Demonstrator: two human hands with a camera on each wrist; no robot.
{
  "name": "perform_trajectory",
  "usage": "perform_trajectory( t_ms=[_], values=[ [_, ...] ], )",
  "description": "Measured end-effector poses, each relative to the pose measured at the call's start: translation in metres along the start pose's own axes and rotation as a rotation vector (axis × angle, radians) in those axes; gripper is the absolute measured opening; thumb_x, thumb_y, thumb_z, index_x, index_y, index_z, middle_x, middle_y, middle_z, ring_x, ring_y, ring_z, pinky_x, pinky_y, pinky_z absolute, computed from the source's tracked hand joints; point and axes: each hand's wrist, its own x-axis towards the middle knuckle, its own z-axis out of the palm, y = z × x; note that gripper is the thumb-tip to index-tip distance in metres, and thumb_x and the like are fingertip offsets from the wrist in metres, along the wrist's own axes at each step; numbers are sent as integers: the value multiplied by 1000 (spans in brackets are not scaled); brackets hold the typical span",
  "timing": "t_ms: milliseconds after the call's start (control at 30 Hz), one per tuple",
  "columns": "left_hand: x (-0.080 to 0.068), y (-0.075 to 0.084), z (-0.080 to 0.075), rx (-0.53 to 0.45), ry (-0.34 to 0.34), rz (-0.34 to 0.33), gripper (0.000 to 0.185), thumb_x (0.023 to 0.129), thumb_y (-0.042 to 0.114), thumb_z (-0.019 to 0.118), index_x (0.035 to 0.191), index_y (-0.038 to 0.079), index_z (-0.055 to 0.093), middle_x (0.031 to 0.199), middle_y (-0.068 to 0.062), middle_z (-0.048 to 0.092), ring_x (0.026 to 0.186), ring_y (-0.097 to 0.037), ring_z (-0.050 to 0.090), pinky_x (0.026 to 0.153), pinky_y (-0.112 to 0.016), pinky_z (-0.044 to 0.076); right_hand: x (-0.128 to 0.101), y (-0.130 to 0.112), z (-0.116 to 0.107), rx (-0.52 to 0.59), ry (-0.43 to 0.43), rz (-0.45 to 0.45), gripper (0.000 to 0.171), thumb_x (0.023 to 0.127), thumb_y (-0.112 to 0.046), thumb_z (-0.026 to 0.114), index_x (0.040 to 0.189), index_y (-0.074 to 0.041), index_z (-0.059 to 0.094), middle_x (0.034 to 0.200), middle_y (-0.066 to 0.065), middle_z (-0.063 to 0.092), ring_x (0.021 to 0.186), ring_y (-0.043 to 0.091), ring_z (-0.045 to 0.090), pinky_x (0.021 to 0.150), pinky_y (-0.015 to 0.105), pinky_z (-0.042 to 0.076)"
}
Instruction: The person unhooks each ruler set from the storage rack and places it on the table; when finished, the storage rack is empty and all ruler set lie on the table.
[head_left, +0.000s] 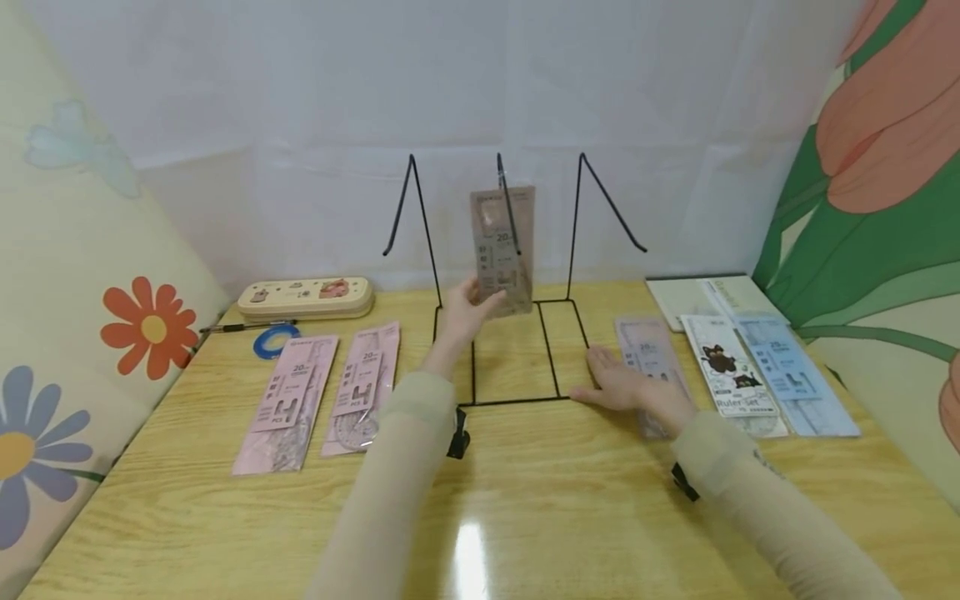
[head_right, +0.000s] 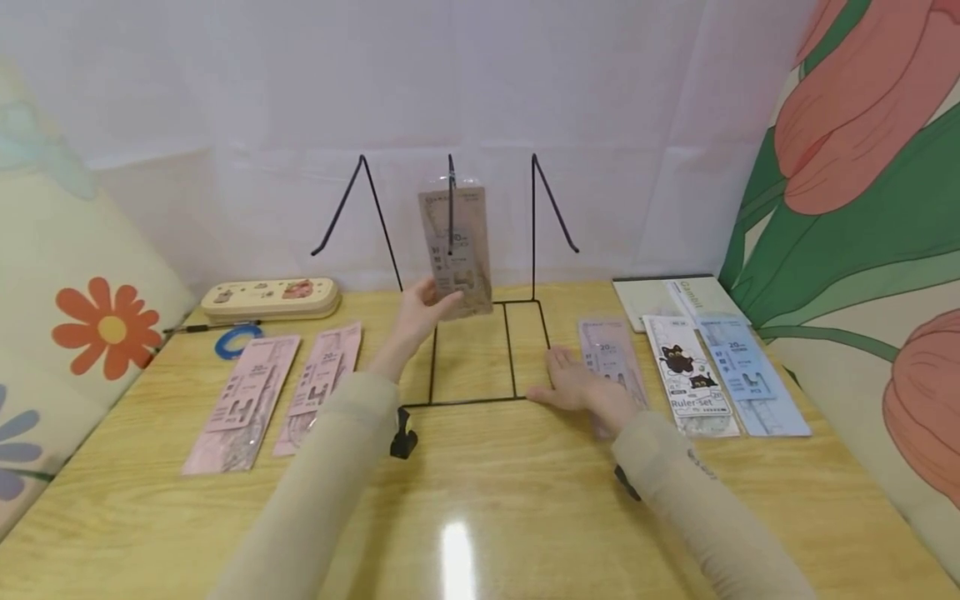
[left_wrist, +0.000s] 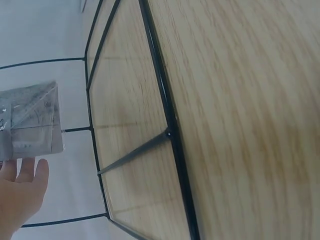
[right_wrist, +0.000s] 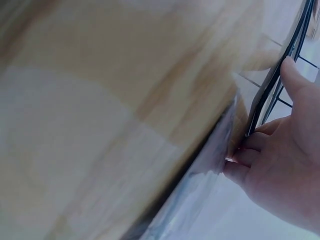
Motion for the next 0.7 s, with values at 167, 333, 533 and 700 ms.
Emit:
perform_trajectory(
  t_ms=[167,333,533,700],
  values=[
    [-2,0,2,51,2,4,36,94,25,59,124,5,58,121,-15,60,115,-29,57,92,-42,51,0,0,0,1,5,5,88,97,-49,43,147,9,0,154,28,-5,145,40,-2,120,49,4],
    [-10,-1,-2,37,-15,44,31,94,20,59,121,5,62,116,-17,65,106,-29,62,85,-38,54,2,1,2,0,7,-1,88,97,-48,43,147,10,0,154,28,-5,144,40,-1,119,49,5],
    [-29,1,-9,117,-62,80,31,92,17,62,117,0,64,109,-19,69,100,-29,66,85,-37,56,1,1,2,3,9,-6,88,97,-47,44,146,10,-1,154,29,-5,144,40,-2,119,49,5],
    [-55,0,-14,157,-126,130,27,91,14,62,112,-2,66,107,-18,69,95,-28,69,81,-34,58,0,2,2,1,7,2,89,97,-48,43,147,9,-2,154,28,-6,145,40,-2,119,49,4]
  ],
)
